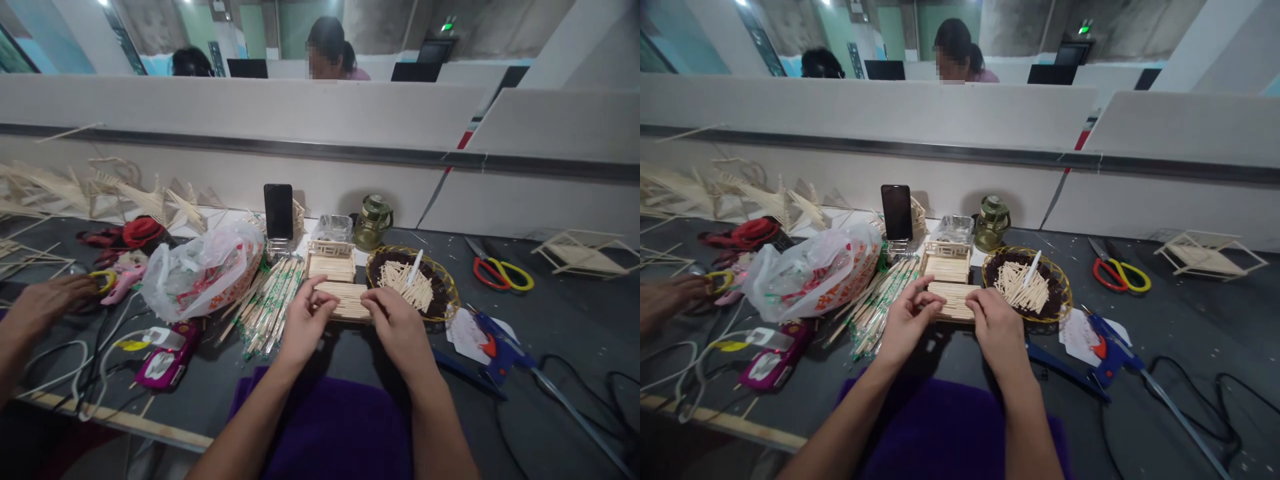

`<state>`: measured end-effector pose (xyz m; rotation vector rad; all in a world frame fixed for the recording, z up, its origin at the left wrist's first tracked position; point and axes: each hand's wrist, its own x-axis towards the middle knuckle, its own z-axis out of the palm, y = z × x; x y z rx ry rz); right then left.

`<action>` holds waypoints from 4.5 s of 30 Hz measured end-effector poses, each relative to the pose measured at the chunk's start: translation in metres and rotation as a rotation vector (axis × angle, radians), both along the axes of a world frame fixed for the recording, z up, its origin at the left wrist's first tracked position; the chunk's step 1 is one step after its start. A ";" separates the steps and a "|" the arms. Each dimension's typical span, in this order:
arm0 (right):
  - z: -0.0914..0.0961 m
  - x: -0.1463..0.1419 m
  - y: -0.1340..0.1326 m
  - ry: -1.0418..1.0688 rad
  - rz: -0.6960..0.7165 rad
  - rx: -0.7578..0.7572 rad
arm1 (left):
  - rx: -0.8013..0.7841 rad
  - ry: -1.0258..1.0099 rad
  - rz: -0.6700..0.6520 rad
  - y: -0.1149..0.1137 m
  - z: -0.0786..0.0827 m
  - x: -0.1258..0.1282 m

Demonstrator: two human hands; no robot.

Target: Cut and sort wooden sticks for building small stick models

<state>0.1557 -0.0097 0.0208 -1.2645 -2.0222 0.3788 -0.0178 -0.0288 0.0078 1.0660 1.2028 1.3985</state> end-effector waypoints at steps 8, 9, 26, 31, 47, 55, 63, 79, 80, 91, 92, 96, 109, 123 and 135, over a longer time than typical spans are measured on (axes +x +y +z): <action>-0.034 -0.026 0.017 -0.096 -0.096 0.031 | 0.155 0.566 0.153 0.008 -0.030 -0.014; -0.037 -0.027 0.018 -0.109 -0.107 0.043 | 0.165 0.589 0.160 0.007 -0.032 -0.013; -0.045 -0.021 0.015 0.002 -0.185 -0.007 | 0.161 0.639 0.113 0.004 -0.037 -0.010; -0.044 -0.023 0.011 0.065 -0.196 -0.077 | 0.167 0.669 0.102 0.003 -0.035 -0.009; -0.046 -0.026 0.012 0.141 -0.212 -0.065 | 0.171 0.757 0.106 0.004 -0.033 -0.010; -0.046 -0.028 0.012 0.125 -0.201 -0.059 | 0.161 0.706 0.070 0.005 -0.037 -0.009; -0.045 -0.028 0.012 0.123 -0.189 -0.061 | 0.151 0.700 0.063 0.005 -0.037 -0.009; -0.047 -0.026 0.014 0.119 -0.240 -0.051 | 0.110 0.626 0.072 0.007 -0.034 -0.012; -0.047 -0.026 0.014 0.115 -0.237 -0.047 | 0.108 0.617 0.071 0.007 -0.034 -0.011; -0.046 -0.028 0.014 0.101 -0.205 -0.054 | 0.111 0.603 0.057 0.007 -0.034 -0.011; -0.046 -0.028 0.014 0.101 -0.203 -0.056 | 0.114 0.604 0.057 0.007 -0.034 -0.011; -0.045 -0.029 0.014 0.107 -0.195 -0.059 | 0.122 0.618 0.061 0.007 -0.034 -0.010; -0.045 -0.026 0.012 0.126 -0.204 -0.048 | 0.138 0.636 0.046 0.007 -0.035 -0.011; -0.045 -0.023 0.012 0.132 -0.284 -0.061 | 0.089 0.611 0.093 0.007 -0.029 -0.014; -0.042 -0.025 0.007 0.125 -0.243 -0.092 | 0.112 0.599 0.096 0.006 -0.032 -0.011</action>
